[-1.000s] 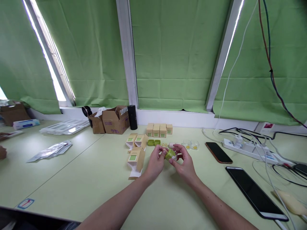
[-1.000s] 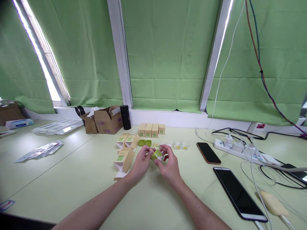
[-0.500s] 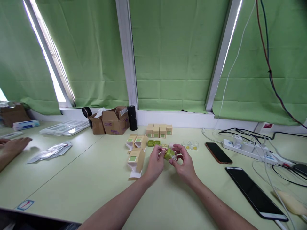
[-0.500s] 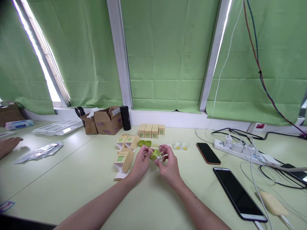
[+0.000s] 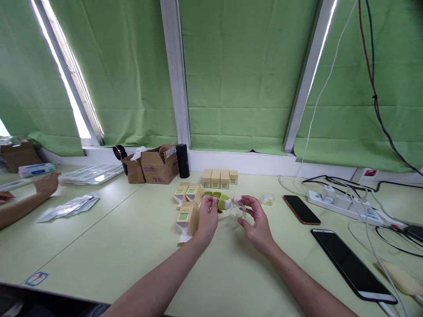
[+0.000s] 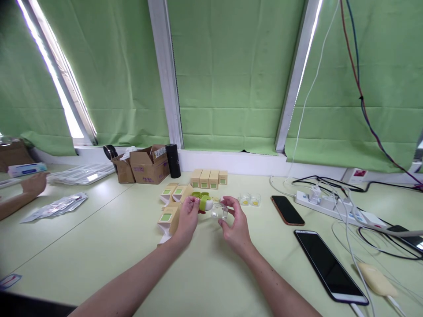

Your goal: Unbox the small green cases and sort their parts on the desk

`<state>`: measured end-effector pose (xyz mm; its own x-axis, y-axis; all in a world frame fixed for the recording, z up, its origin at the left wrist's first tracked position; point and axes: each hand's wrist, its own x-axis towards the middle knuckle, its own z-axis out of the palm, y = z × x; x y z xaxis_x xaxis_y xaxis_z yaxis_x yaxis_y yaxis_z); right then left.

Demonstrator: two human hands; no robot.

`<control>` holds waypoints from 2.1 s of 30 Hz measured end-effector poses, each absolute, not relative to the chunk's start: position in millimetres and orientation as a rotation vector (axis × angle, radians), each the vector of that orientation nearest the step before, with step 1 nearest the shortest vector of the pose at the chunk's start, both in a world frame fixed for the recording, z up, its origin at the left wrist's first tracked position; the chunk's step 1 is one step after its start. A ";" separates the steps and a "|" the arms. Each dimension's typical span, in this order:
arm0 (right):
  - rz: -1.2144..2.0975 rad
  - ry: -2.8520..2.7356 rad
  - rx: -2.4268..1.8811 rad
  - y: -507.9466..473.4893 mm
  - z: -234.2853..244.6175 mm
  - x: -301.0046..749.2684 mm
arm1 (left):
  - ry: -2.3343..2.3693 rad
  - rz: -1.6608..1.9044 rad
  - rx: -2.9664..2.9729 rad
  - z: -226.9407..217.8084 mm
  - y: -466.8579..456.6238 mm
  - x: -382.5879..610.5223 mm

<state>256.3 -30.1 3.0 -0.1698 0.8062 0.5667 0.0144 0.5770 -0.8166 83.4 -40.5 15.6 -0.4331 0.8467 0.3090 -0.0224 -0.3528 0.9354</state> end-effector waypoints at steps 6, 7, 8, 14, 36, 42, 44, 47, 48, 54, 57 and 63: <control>0.645 -1.694 -0.712 -32.0 10.0 261.5 | 1.278 1.875 1.013 13.2 -38.6 80.4; 0.599 -1.711 -0.726 -30.8 12.0 263.5 | 1.284 1.873 1.002 12.8 -38.3 80.2; 0.546 -1.727 -0.750 -28.7 14.2 266.1 | 1.287 1.872 0.998 12.4 -38.1 80.0; 0.209 -1.814 -1.059 -1.1 24.2 293.9 | 1.280 1.834 1.030 10.8 -37.9 80.5; 0.163 -1.905 -1.729 57.6 -2.8 366.7 | 1.317 1.772 1.079 8.0 -37.4 82.0; 0.162 -1.896 -1.717 58.9 -3.1 366.7 | 1.314 1.768 1.080 5.7 -35.9 81.4; 0.159 -1.892 -1.719 58.5 -3.4 366.3 | 1.311 1.768 1.072 5.8 -35.9 81.4; 0.148 -1.890 -1.727 57.0 -3.9 365.7 | 1.307 1.768 1.064 7.6 -36.9 82.0; 0.144 -1.890 -1.729 56.0 -3.8 365.4 | 1.309 1.763 1.062 8.5 -37.4 82.3; -0.054 -1.851 -1.692 42.8 7.5 356.8 | 1.303 1.751 1.033 12.6 -40.4 83.1; -0.207 -1.831 -1.471 30.3 16.0 340.9 | 1.273 1.728 0.989 13.7 -41.5 83.4; -0.182 -1.981 -0.818 -1.5 17.2 295.5 | 1.208 1.692 0.896 18.2 -46.0 85.8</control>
